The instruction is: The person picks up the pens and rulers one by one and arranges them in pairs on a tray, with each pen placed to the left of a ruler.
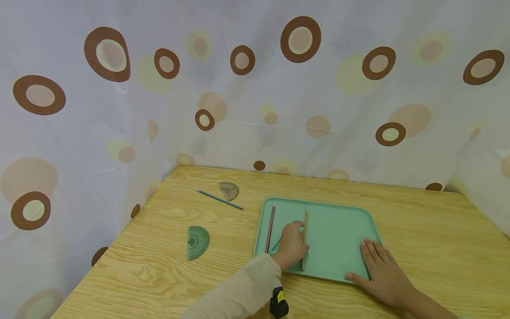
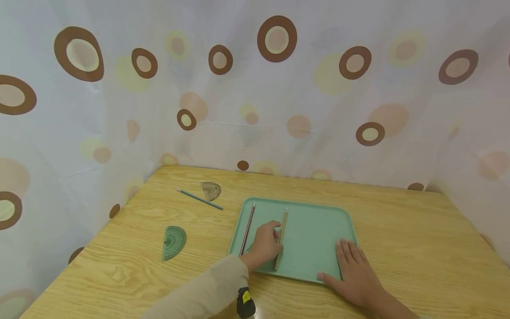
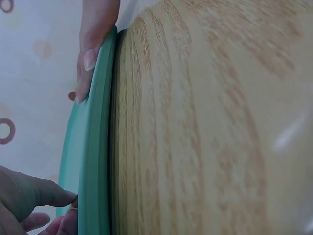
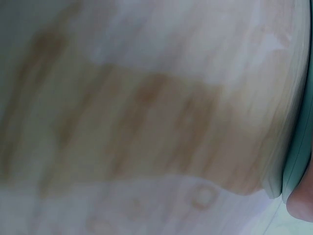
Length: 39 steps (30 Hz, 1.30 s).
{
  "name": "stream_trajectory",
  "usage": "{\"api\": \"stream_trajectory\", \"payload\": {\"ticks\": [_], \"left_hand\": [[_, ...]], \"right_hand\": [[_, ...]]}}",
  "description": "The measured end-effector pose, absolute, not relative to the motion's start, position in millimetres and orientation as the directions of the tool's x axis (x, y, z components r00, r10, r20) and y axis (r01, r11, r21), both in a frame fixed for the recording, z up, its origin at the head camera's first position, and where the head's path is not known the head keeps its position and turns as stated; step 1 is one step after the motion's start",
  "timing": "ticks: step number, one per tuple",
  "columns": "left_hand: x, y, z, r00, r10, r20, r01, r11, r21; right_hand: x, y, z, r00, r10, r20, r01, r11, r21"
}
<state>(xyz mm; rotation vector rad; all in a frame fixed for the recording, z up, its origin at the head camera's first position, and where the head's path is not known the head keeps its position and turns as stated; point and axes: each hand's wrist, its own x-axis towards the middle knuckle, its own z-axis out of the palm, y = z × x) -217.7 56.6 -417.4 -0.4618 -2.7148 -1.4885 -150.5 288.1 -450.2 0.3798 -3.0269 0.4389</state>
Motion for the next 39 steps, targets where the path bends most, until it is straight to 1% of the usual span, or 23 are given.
{"api": "stream_trajectory", "payload": {"ticks": [12,16,21,27,32,39], "left_hand": [[-216.3,57.3,-418.0,-0.962,0.239,0.131,0.237,0.501,0.832],[-218.6,56.0,-421.3,-0.959,0.239,0.152,0.255,0.495,0.831],[-222.7,50.8,-424.4,-0.943,0.263,0.205,0.308,0.447,0.840],[-226.0,41.5,-423.4,-0.924,0.297,0.241,0.348,0.390,0.853],[-227.4,33.7,-422.8,-0.916,0.325,0.235,0.348,0.351,0.869],[-230.1,24.4,-425.2,-0.918,0.328,0.222,0.336,0.348,0.875]], "right_hand": [[-150.1,288.1,-452.9,-0.969,-0.231,0.088,-0.247,0.928,-0.280],[-149.7,287.9,-452.4,-0.969,-0.231,0.085,-0.246,0.927,-0.282],[-149.4,288.1,-451.5,-0.969,-0.232,0.088,-0.248,0.927,-0.281],[-149.2,288.7,-451.3,-0.969,-0.232,0.088,-0.248,0.928,-0.278],[-149.7,289.0,-451.4,-0.968,-0.232,0.091,-0.249,0.929,-0.273],[-150.6,289.3,-451.1,-0.969,-0.232,0.084,-0.246,0.929,-0.276]]}}
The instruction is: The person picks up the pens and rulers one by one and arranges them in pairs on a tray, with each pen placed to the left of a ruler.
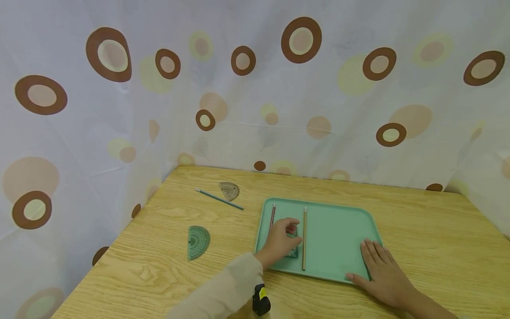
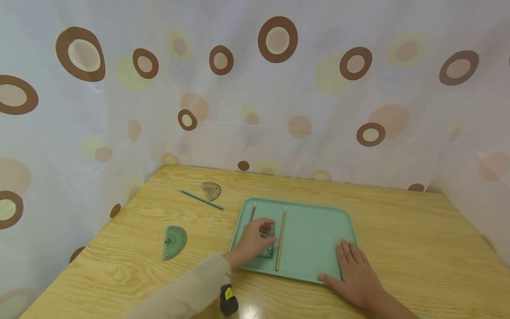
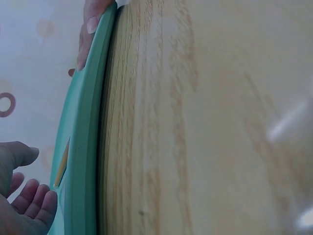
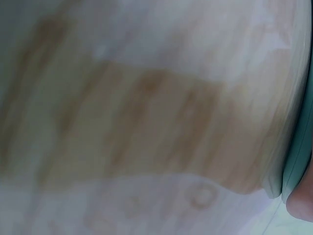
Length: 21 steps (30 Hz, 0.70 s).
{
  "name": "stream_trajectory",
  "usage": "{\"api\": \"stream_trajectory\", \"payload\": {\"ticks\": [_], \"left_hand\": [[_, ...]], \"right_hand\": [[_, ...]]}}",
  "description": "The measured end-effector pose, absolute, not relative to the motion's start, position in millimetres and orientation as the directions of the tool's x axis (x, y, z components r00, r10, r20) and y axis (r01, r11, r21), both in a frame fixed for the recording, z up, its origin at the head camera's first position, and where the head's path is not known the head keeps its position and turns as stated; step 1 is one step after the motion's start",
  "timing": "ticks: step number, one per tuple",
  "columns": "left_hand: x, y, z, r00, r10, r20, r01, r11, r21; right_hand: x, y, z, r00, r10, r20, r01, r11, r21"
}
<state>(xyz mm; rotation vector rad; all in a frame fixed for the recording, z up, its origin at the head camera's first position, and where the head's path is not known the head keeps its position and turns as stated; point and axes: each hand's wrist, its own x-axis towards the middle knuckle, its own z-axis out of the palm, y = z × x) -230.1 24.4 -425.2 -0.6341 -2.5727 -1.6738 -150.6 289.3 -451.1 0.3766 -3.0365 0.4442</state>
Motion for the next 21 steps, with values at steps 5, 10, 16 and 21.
{"api": "stream_trajectory", "payload": {"ticks": [5,10,16,21], "left_hand": [[-230.0,18.9,-423.9,-0.921,0.325,0.216,0.326,0.337,0.883],[-232.4,13.3,-425.1,-0.916,0.316,0.247,0.351,0.335,0.874],[-234.5,4.3,-428.0,-0.917,0.306,0.256,0.360,0.356,0.862],[-235.3,-3.1,-430.7,-0.917,0.299,0.264,0.367,0.371,0.853]], "right_hand": [[-150.5,289.7,-451.8,-0.970,-0.230,0.081,-0.244,0.928,-0.282],[-150.5,290.0,-452.4,-0.970,-0.230,0.080,-0.243,0.927,-0.285],[-150.3,289.9,-452.2,-0.971,-0.228,0.077,-0.240,0.927,-0.288],[-150.1,289.7,-451.3,-0.971,-0.227,0.071,-0.238,0.921,-0.309]]}}
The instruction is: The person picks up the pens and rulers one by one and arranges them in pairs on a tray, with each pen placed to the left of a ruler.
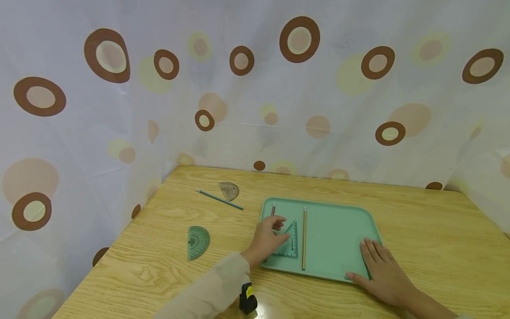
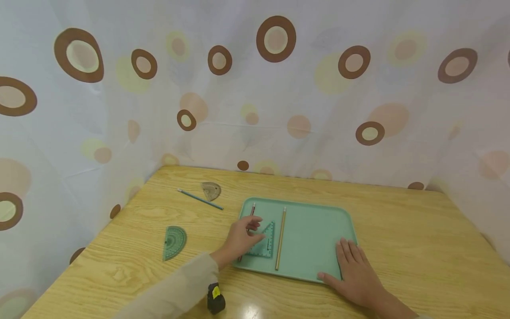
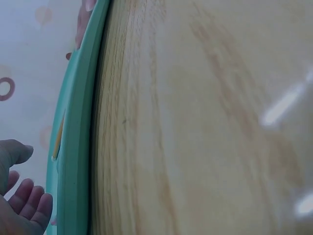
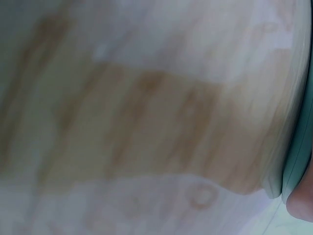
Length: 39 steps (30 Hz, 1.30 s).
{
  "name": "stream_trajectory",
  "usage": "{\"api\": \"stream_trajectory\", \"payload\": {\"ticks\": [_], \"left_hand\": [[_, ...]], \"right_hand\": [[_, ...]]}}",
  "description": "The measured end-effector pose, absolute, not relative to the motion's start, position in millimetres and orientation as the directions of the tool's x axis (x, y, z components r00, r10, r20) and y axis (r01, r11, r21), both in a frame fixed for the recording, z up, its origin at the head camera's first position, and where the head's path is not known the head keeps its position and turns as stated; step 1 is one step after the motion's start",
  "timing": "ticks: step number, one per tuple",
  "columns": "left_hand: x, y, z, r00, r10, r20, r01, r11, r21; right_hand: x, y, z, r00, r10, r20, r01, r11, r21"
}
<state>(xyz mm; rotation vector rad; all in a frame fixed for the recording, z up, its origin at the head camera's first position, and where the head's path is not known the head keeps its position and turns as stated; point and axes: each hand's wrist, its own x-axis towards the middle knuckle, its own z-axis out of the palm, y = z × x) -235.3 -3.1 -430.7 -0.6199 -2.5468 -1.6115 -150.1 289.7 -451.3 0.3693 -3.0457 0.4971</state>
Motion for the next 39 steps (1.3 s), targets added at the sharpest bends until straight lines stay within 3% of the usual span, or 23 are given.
{"api": "stream_trajectory", "payload": {"ticks": [39], "left_hand": [[-233.0,-45.1,-425.4,-0.924,0.224,0.311,0.380,0.439,0.814]], "right_hand": [[-149.2,289.3,-450.1,-0.970,-0.230,0.077,-0.242,0.915,-0.322]]}}
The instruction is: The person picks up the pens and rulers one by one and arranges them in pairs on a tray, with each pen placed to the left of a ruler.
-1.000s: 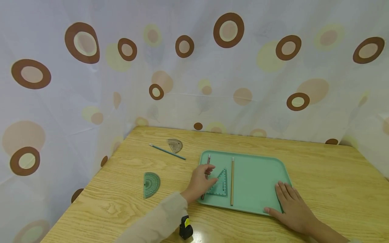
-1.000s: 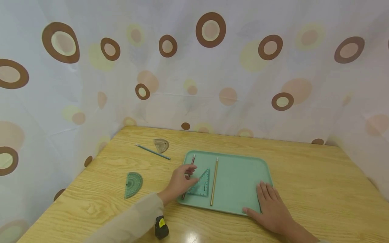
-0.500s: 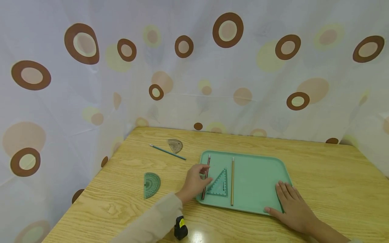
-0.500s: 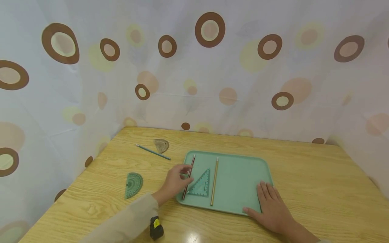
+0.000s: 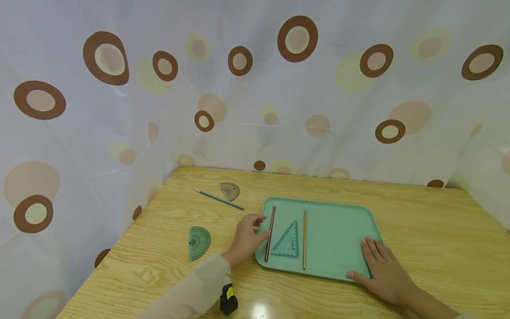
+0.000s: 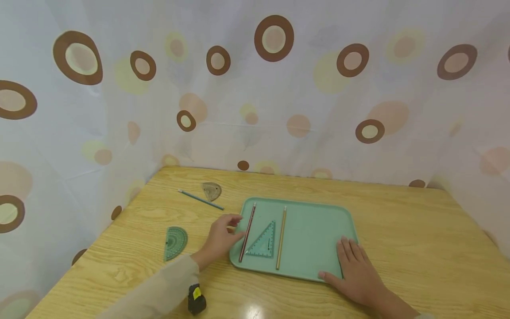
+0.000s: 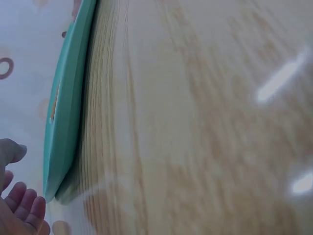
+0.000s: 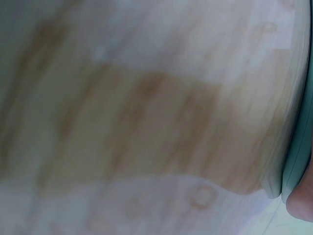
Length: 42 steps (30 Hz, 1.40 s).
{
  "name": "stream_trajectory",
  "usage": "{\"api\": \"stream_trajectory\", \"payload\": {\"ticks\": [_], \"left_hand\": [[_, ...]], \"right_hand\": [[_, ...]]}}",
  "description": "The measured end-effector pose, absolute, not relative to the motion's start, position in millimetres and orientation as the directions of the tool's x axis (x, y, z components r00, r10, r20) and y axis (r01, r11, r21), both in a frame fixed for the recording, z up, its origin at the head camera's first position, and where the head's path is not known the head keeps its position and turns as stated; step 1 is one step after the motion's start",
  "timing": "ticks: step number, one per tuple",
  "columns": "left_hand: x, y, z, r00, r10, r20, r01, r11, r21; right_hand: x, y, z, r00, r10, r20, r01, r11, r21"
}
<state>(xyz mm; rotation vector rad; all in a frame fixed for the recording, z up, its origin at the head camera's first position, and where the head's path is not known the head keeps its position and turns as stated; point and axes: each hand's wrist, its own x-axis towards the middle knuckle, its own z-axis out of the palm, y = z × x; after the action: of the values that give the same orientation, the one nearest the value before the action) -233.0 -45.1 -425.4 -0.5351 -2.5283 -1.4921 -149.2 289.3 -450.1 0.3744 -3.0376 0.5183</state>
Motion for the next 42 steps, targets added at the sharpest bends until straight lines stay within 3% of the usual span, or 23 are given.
{"api": "stream_trajectory", "payload": {"ticks": [42], "left_hand": [[-226.8,-102.6,-427.4,-0.944,0.139,0.300,0.325,0.559,0.763]], "right_hand": [[-149.3,288.7,-449.1,-0.970,-0.234,0.070,-0.244,0.915,-0.321]]}}
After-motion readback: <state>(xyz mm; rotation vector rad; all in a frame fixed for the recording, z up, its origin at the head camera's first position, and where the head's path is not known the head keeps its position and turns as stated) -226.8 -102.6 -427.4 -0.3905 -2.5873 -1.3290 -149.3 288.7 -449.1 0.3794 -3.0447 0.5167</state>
